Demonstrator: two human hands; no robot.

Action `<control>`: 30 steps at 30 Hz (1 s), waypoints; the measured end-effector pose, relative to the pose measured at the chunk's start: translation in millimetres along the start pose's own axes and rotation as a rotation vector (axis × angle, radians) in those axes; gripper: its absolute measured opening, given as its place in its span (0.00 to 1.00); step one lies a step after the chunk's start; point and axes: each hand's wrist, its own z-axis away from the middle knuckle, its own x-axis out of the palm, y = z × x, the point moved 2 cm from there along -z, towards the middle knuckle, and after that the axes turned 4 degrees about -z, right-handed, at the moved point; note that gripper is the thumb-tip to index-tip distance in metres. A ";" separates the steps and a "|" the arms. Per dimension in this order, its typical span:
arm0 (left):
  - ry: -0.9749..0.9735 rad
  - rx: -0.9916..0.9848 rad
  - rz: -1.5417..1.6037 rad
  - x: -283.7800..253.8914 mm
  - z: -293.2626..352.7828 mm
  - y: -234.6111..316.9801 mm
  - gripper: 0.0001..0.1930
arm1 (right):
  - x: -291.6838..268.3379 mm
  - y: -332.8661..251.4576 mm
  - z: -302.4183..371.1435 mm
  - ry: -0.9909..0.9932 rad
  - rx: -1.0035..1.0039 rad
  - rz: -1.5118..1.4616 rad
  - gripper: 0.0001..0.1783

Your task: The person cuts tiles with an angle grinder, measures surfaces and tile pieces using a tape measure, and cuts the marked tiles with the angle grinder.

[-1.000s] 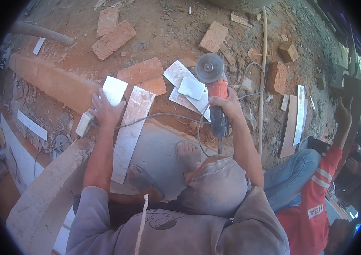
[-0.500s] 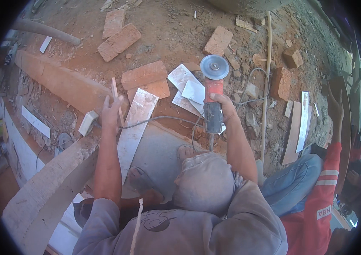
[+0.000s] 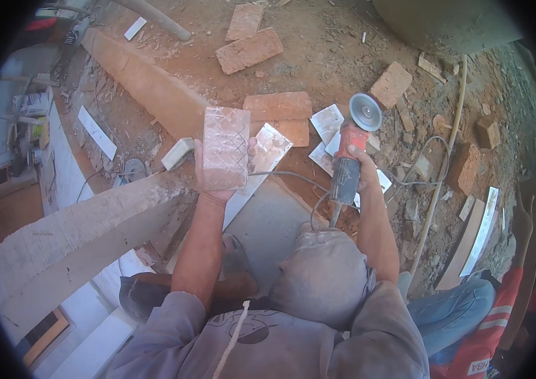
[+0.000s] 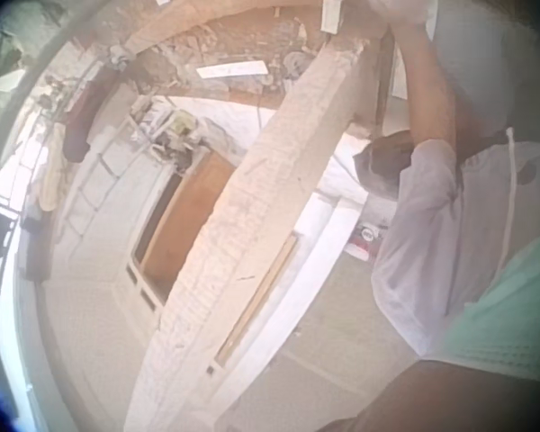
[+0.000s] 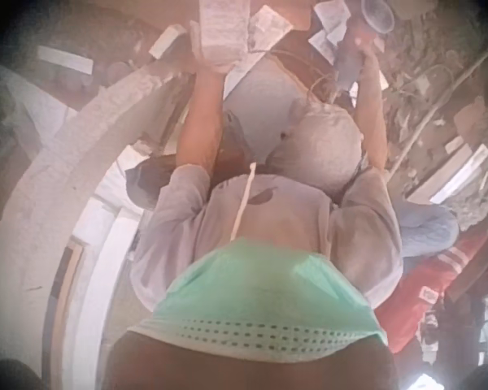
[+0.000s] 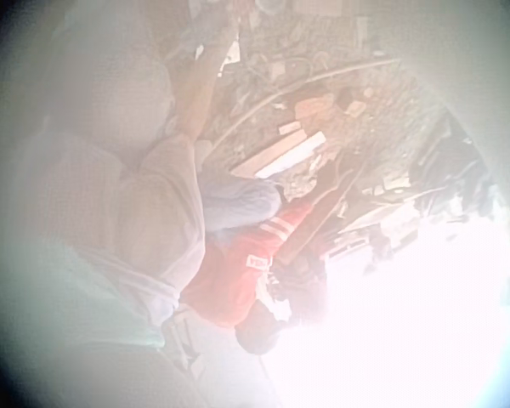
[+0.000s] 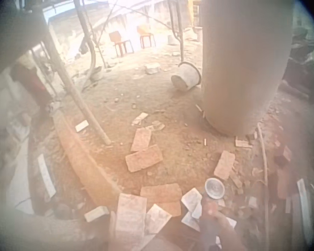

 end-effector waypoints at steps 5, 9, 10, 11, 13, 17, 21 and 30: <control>0.034 0.028 -0.056 4.3 -2.1 4.8 0.49 | 8.0 3.9 -0.2 -0.062 -0.036 -0.026 0.31; -0.020 0.004 -0.052 14.7 -8.2 -2.7 0.45 | -4.5 -0.8 8.9 -0.063 -0.006 -0.003 0.30; 0.037 0.048 -0.069 17.7 -10.3 -5.8 0.42 | -7.0 -1.3 12.3 -0.035 -0.019 0.010 0.30; 0.092 0.094 -0.086 19.0 -11.4 -6.8 0.39 | -9.9 -1.9 15.3 -0.007 -0.033 0.024 0.29; 0.043 0.049 -0.110 15.4 -10.4 -3.8 0.38 | -15.1 0.6 17.1 0.004 -0.043 0.031 0.28; 0.032 0.019 -0.188 24.1 -13.4 -10.1 0.34 | -13.8 -2.1 26.4 0.031 -0.117 0.096 0.27; 0.179 0.016 -0.341 -1.0 -10.4 -5.2 0.29 | -8.0 -3.6 21.0 0.063 -0.176 0.150 0.28; 0.213 0.077 -0.247 -34.0 25.6 17.8 0.33 | 40.1 -51.5 21.3 -0.111 -0.174 0.153 0.36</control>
